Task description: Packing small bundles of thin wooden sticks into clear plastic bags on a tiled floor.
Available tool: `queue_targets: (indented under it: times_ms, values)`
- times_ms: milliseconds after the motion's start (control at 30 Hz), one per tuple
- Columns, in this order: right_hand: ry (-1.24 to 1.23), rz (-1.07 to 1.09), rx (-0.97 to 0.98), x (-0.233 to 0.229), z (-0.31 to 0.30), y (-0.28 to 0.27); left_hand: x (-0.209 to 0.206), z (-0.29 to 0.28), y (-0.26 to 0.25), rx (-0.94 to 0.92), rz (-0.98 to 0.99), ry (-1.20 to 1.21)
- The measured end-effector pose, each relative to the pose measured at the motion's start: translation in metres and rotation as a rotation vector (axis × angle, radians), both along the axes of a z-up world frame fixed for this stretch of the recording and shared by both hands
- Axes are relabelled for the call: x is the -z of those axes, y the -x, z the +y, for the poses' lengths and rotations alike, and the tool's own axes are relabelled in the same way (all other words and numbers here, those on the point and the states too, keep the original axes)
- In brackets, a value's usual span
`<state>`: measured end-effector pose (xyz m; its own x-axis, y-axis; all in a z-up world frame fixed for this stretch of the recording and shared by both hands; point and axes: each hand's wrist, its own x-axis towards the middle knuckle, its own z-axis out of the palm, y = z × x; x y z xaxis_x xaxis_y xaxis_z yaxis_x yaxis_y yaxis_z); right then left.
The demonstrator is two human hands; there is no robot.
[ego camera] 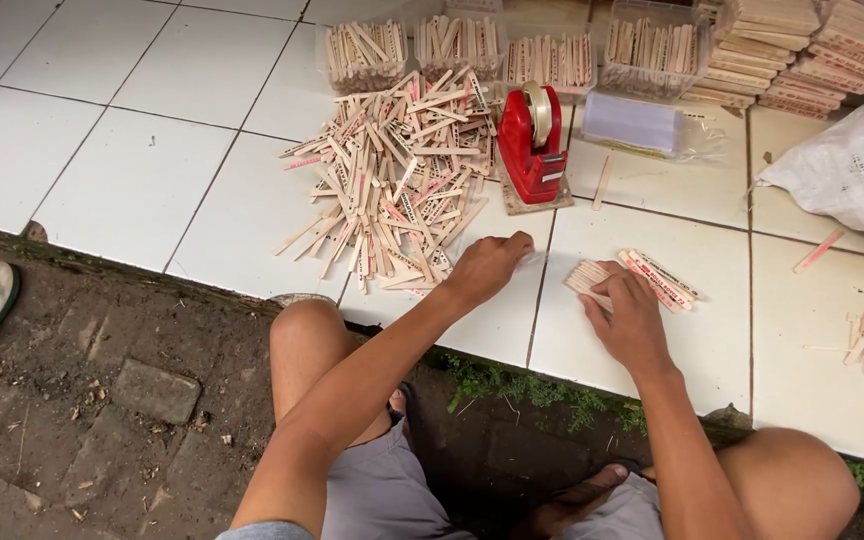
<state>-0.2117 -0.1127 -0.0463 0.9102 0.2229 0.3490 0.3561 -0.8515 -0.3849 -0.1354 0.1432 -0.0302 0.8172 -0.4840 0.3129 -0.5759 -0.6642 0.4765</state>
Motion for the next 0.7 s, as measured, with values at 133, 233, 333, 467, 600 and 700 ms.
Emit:
queue_targets:
  times_ms: [133,233,333,467,600,700]
  values:
    - [0.0,-0.006,0.002,-0.001,0.001,0.0,-0.035,0.003,0.014,0.105,0.208,0.026]
    - [0.008,0.004,0.0,0.003,0.0,-0.002,-0.044,0.006,0.018,0.228,0.341,0.001]
    - [0.011,-0.002,0.003,0.005,0.0,-0.002,-0.029,0.001,0.019,0.228,0.227,-0.139]
    - [0.03,-0.018,0.006,0.013,-0.001,-0.003,-0.02,-0.017,0.022,0.195,0.193,-0.303]
    - [0.034,-0.038,-0.005,0.023,0.0,-0.003,0.008,-0.024,0.016,0.181,0.022,-0.356]
    - [0.03,-0.045,-0.006,0.031,-0.005,-0.006,0.011,-0.016,0.017,0.184,-0.024,-0.214]
